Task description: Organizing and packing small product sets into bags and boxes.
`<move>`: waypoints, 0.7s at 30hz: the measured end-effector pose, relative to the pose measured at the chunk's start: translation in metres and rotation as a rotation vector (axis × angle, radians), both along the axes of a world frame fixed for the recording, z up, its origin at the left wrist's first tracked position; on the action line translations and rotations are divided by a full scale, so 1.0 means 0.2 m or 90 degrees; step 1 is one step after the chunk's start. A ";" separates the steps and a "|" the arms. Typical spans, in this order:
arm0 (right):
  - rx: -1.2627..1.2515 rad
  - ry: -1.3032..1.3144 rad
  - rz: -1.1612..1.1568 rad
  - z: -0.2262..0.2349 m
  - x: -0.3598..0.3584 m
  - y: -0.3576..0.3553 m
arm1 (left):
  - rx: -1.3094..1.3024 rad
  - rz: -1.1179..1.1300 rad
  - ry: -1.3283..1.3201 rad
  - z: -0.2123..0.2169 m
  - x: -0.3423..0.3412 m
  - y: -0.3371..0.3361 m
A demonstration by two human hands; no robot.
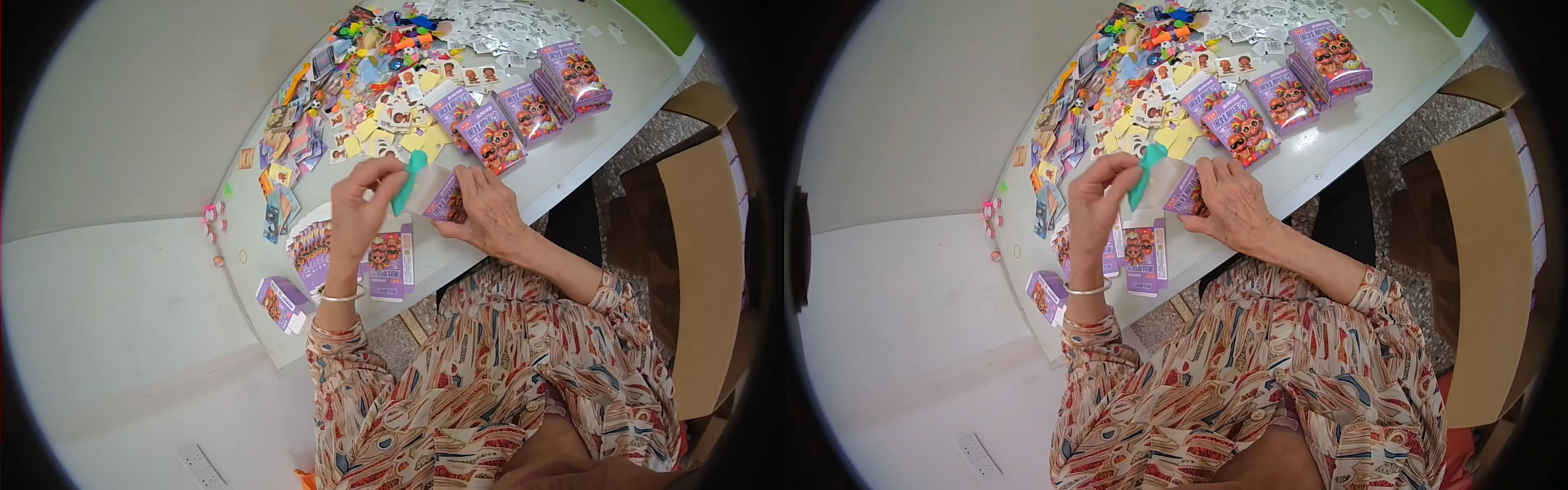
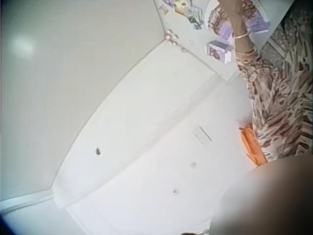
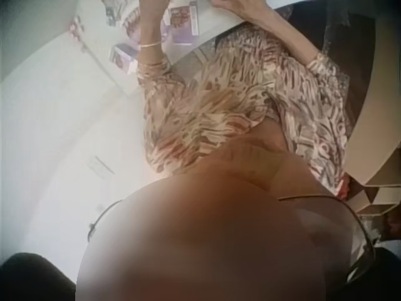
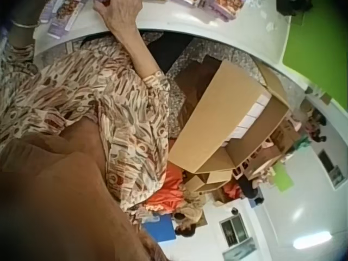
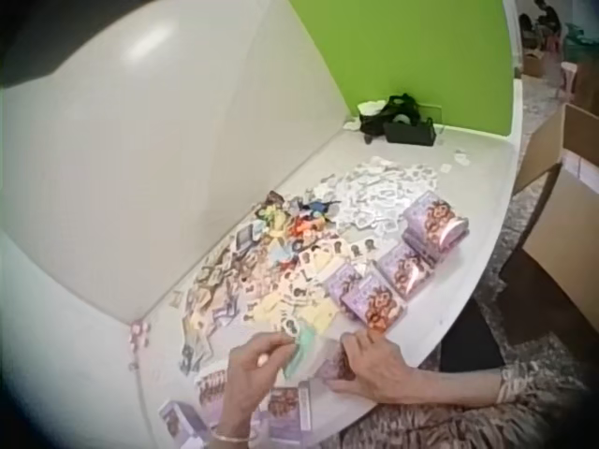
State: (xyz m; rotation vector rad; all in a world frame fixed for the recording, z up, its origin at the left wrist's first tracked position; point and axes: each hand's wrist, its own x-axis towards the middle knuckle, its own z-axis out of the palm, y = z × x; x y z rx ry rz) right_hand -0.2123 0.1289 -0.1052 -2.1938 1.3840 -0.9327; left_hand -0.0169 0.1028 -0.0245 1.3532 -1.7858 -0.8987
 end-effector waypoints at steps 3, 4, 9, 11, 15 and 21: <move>-0.007 0.010 0.000 -0.02 0.01 0.00 | -0.398 -0.115 -0.376 0.01 -0.08 0.02; -0.007 0.010 0.002 -0.02 0.01 -0.01 | -0.404 -0.138 -0.433 0.03 -0.11 0.04; -0.006 -0.050 -0.022 -0.02 0.00 0.00 | -0.450 -0.268 -0.557 0.06 -0.20 0.11; -0.003 -0.047 -0.023 -0.02 -0.01 0.01 | -0.454 -0.254 -0.554 0.08 -0.23 0.13; 0.003 -0.053 -0.022 -0.04 -0.01 0.02 | -0.454 -0.286 -0.560 0.06 -0.23 0.15; 0.017 -0.051 -0.027 -0.04 -0.01 0.03 | -0.276 -0.308 -0.476 0.07 -0.20 0.05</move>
